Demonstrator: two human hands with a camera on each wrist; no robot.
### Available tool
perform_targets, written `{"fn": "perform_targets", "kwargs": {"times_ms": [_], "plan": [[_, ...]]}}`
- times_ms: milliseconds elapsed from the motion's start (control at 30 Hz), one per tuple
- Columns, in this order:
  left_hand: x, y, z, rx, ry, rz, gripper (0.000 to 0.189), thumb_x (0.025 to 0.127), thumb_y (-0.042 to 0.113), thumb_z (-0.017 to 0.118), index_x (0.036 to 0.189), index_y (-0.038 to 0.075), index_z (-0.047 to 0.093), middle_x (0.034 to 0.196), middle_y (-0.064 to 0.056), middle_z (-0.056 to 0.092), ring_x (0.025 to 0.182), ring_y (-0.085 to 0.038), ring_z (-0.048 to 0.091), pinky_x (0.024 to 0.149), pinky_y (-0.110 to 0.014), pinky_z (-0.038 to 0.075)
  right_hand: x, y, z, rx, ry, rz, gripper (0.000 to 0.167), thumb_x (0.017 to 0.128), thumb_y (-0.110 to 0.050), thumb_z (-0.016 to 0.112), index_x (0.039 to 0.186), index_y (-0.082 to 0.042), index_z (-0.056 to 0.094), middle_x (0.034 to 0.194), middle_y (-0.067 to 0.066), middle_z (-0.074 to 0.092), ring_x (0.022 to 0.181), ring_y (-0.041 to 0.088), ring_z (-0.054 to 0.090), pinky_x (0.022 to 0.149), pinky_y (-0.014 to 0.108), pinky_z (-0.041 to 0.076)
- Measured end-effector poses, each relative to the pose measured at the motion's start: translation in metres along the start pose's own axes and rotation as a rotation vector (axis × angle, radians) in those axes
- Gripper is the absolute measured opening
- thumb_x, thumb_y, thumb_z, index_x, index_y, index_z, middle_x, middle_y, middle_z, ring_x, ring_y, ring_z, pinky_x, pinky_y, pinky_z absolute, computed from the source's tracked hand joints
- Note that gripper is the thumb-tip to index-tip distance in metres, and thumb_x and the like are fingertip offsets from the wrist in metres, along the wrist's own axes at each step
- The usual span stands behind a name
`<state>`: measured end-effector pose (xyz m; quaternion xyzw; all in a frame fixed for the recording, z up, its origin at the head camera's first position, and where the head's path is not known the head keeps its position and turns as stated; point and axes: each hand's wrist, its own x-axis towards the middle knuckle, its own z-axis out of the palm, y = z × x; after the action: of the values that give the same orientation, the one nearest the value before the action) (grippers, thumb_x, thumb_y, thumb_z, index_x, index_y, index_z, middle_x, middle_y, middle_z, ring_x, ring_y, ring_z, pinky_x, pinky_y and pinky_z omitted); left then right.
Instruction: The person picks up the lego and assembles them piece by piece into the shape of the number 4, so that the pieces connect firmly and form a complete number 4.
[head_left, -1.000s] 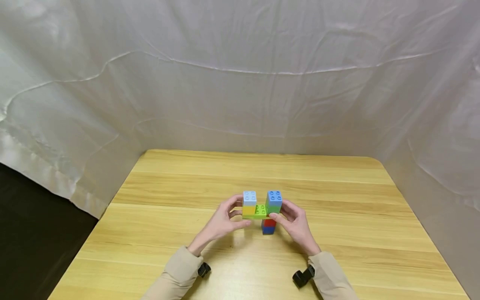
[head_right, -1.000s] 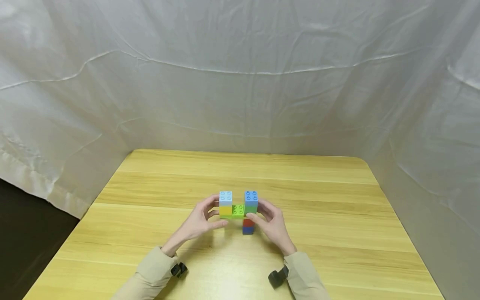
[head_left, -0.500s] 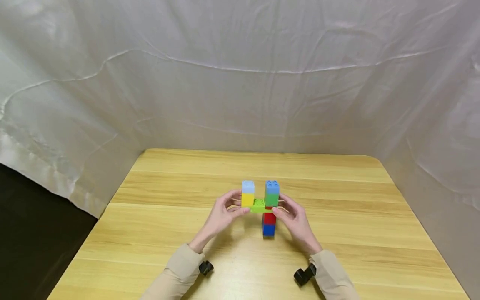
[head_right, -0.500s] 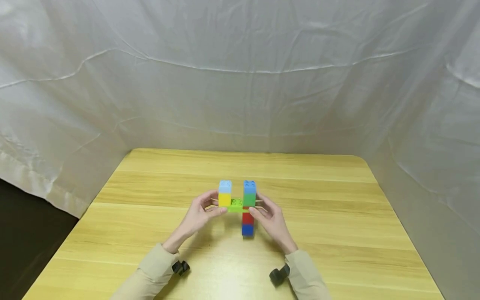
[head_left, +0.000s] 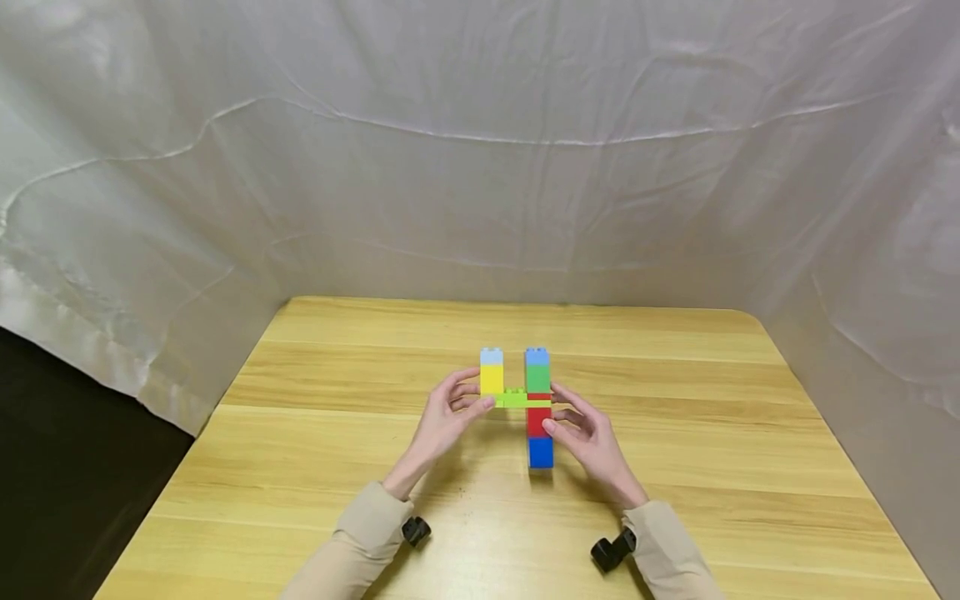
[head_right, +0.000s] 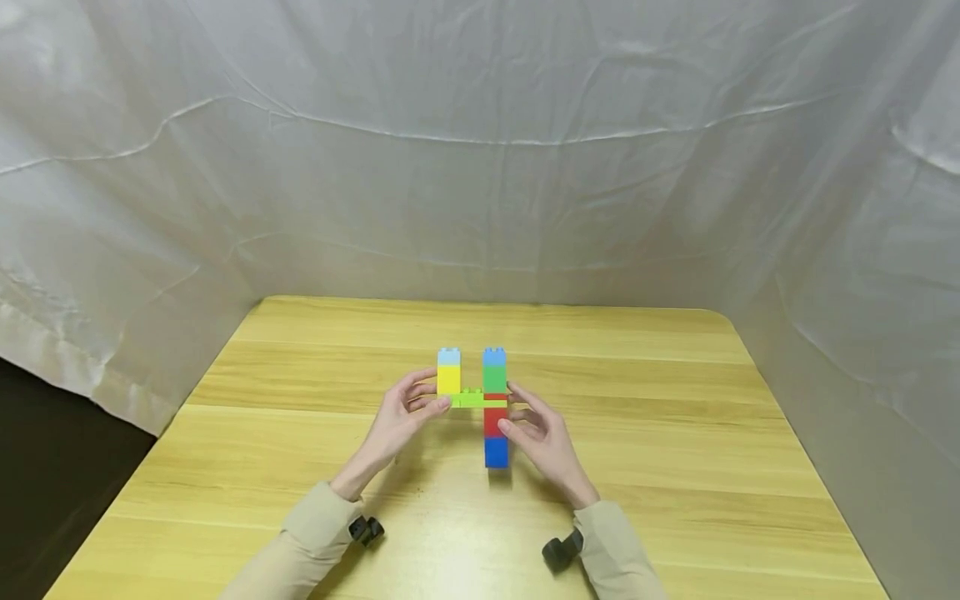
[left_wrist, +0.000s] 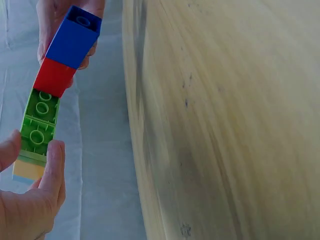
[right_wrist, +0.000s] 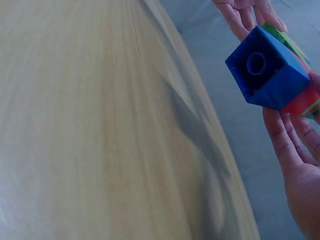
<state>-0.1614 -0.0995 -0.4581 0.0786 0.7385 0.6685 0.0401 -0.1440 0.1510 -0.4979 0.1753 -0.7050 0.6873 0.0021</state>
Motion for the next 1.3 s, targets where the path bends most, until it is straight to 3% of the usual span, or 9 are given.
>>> {"fn": "perform_targets", "kwargs": {"times_ms": [133,333,433,567,633,800,1033,1200,1300], "plan": [[0.002,-0.001,0.000,0.010,-0.042,0.023,0.051,0.096,0.008,0.067,0.142,-0.004,0.050,0.132,-0.028,0.063,0.120,-0.040,0.065,0.100,-0.035,0.058,0.000,0.001,-0.001,-0.026,0.053,0.041,0.055,0.096,-0.004,0.066,0.147,0.001,0.047,0.128,-0.012,0.061,0.100,0.004,0.067,0.087,0.020,0.061],[0.005,-0.007,0.003,0.018,-0.095,0.003,0.050,0.099,0.006,0.059,0.145,-0.007,0.045,0.148,-0.029,0.048,0.129,-0.045,0.057,0.106,-0.038,0.054,0.002,0.003,-0.002,-0.070,0.093,0.106,0.052,0.095,-0.009,0.068,0.144,0.000,0.052,0.137,0.019,0.060,0.097,0.004,0.068,0.088,0.019,0.060],[0.007,-0.009,0.005,0.079,-0.097,-0.002,0.051,0.101,0.008,0.057,0.147,-0.006,0.042,0.147,-0.028,0.045,0.131,-0.045,0.055,0.109,-0.043,0.051,0.004,0.005,-0.002,-0.106,0.103,0.132,0.052,0.095,-0.011,0.069,0.144,0.000,0.053,0.138,0.025,0.059,0.096,0.002,0.068,0.087,0.017,0.059],[0.009,-0.012,0.009,0.151,-0.064,0.014,0.049,0.101,0.009,0.057,0.146,-0.006,0.045,0.139,-0.026,0.049,0.128,-0.041,0.055,0.111,-0.048,0.050,0.006,0.007,-0.001,-0.145,0.122,0.171,0.052,0.095,-0.014,0.070,0.143,-0.001,0.054,0.137,0.024,0.061,0.096,0.002,0.069,0.088,0.014,0.057],[0.009,-0.012,0.010,0.151,-0.050,0.021,0.047,0.101,0.008,0.058,0.143,-0.008,0.047,0.138,-0.027,0.051,0.127,-0.041,0.056,0.111,-0.049,0.049,0.006,0.008,-0.001,-0.165,0.134,0.188,0.051,0.095,-0.015,0.070,0.142,-0.002,0.054,0.136,0.023,0.062,0.098,0.005,0.070,0.089,0.012,0.056],[0.011,-0.013,0.011,0.169,-0.058,0.018,0.040,0.101,0.006,0.056,0.137,-0.012,0.052,0.137,-0.030,0.057,0.125,-0.041,0.058,0.111,-0.048,0.050,0.007,0.008,0.000,-0.198,0.149,0.218,0.050,0.097,-0.016,0.068,0.142,-0.001,0.055,0.137,0.023,0.062,0.110,0.029,0.070,0.090,0.011,0.054],[0.012,-0.017,0.009,0.249,-0.167,-0.029,0.045,0.102,0.007,0.051,0.144,-0.008,0.046,0.143,-0.029,0.054,0.128,-0.042,0.057,0.112,-0.052,0.047,0.011,0.010,-0.003,-0.248,0.148,0.240,0.048,0.098,-0.015,0.065,0.143,0.000,0.053,0.142,0.024,0.058,0.118,0.037,0.066,0.091,0.011,0.053],[0.013,-0.020,0.006,0.244,-0.267,-0.081,0.052,0.102,0.007,0.050,0.149,-0.010,0.036,0.146,-0.032,0.048,0.131,-0.045,0.053,0.116,-0.055,0.043,0.012,0.014,-0.007,-0.315,0.145,0.203,0.045,0.098,-0.014,0.065,0.139,0.003,0.056,0.142,0.026,0.056,0.119,0.041,0.065,0.100,0.022,0.055],[0.015,-0.021,0.006,0.221,-0.318,-0.112,0.055,0.102,0.008,0.048,0.151,-0.011,0.030,0.155,-0.032,0.037,0.140,-0.047,0.045,0.121,-0.056,0.035,0.012,0.014,-0.007,-0.364,0.136,0.186,0.044,0.098,-0.013,0.065,0.138,0.005,0.057,0.139,0.026,0.057,0.119,0.041,0.064,0.101,0.028,0.056]]}}
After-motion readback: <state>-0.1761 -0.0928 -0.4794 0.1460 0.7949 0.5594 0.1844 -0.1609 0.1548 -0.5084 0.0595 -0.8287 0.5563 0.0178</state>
